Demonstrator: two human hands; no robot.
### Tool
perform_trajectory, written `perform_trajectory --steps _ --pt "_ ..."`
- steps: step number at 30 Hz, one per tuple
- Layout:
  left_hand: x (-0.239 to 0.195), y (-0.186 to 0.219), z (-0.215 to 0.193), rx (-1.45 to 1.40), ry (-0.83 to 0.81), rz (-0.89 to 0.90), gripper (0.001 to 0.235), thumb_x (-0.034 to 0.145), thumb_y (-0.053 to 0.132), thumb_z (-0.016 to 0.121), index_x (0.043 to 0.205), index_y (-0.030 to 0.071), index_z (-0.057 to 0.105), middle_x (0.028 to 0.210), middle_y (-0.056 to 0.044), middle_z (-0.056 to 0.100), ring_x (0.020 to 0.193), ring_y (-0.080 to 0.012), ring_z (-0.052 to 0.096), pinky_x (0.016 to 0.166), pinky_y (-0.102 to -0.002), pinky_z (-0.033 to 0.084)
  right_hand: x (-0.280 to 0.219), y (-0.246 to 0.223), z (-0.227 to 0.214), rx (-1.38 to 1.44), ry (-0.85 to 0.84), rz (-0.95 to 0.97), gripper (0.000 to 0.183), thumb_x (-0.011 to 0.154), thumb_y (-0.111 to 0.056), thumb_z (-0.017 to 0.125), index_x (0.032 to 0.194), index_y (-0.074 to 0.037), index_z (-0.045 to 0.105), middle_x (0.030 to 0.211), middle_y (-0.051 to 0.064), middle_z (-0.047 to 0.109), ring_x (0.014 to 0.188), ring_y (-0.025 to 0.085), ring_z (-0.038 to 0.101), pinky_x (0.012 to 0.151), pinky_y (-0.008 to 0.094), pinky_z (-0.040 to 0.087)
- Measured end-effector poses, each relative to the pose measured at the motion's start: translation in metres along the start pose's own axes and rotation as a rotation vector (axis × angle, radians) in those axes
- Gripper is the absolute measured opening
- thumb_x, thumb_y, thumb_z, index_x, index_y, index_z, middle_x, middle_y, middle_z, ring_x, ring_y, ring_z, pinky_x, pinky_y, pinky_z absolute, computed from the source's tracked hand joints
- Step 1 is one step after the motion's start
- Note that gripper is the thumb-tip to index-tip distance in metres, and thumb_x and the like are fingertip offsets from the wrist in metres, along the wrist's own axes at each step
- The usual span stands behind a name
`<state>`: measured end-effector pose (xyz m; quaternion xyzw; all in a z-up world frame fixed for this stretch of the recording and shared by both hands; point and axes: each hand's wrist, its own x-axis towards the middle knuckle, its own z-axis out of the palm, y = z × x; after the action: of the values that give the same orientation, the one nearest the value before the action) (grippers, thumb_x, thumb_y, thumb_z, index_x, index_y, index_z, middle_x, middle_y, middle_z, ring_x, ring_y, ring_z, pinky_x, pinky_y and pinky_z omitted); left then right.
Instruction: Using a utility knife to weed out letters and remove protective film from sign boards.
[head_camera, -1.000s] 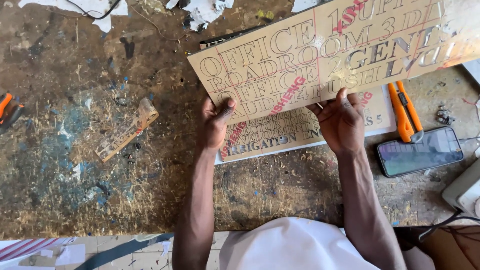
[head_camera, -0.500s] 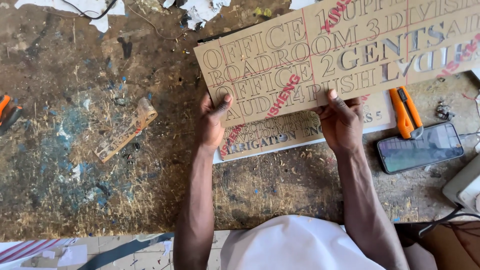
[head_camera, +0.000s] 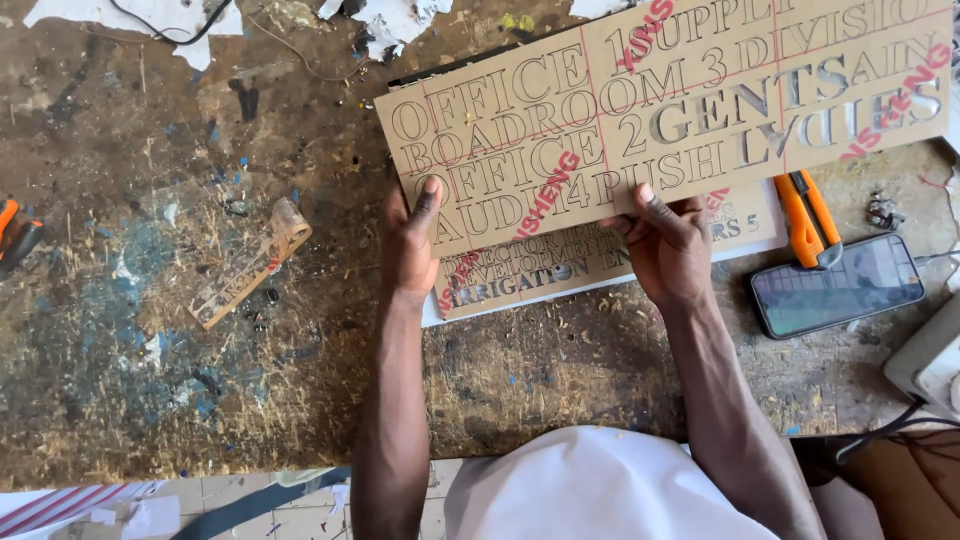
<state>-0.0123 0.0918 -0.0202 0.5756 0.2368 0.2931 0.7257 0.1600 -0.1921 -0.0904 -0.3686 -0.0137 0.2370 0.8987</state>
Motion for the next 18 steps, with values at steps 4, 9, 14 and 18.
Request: perform_trajectory --steps 4,9,14,18 --pt "-0.001 -0.008 0.000 0.020 0.037 -0.002 0.082 0.116 0.052 0.076 0.181 0.023 0.036 0.184 -0.011 0.039 0.169 -0.0293 0.034 0.140 -0.061 0.028 -0.006 -0.006 0.007 -0.002 -0.004 0.007 0.009 0.104 0.000 0.080 0.112 -0.003 0.080 0.088 0.013 0.082 0.071 0.025 0.083 0.084 0.050 0.079" --pt "-0.010 0.015 0.028 0.125 0.067 0.047 0.083 0.113 0.054 0.075 0.180 0.022 0.037 0.172 -0.014 0.053 0.154 -0.0285 0.054 0.134 -0.060 0.039 -0.015 -0.022 0.026 -0.060 -0.004 0.004 0.006 0.103 0.001 0.083 0.099 0.003 0.080 0.070 0.012 0.074 0.057 0.021 0.077 0.086 0.047 0.080" --pt "0.001 -0.030 0.002 0.071 0.025 0.070 0.049 0.117 0.040 0.071 0.158 0.017 0.058 0.111 0.001 0.059 0.102 -0.0125 0.056 0.104 -0.039 0.052 -0.029 -0.042 0.047 -0.086 0.034 -0.018 0.013 0.102 -0.002 0.086 0.093 0.001 0.078 0.069 0.012 0.072 0.056 0.018 0.076 0.083 0.046 0.078" --pt "-0.006 0.009 0.021 0.025 0.087 0.035 0.031 0.113 0.036 0.076 0.138 0.019 0.069 0.097 0.003 0.059 0.091 -0.0101 0.059 0.088 -0.031 0.054 -0.017 -0.036 -0.020 -0.085 -0.055 0.024 0.033 0.108 -0.013 0.072 0.141 -0.007 0.070 0.127 0.015 0.081 0.111 0.026 0.083 0.109 0.050 0.068"
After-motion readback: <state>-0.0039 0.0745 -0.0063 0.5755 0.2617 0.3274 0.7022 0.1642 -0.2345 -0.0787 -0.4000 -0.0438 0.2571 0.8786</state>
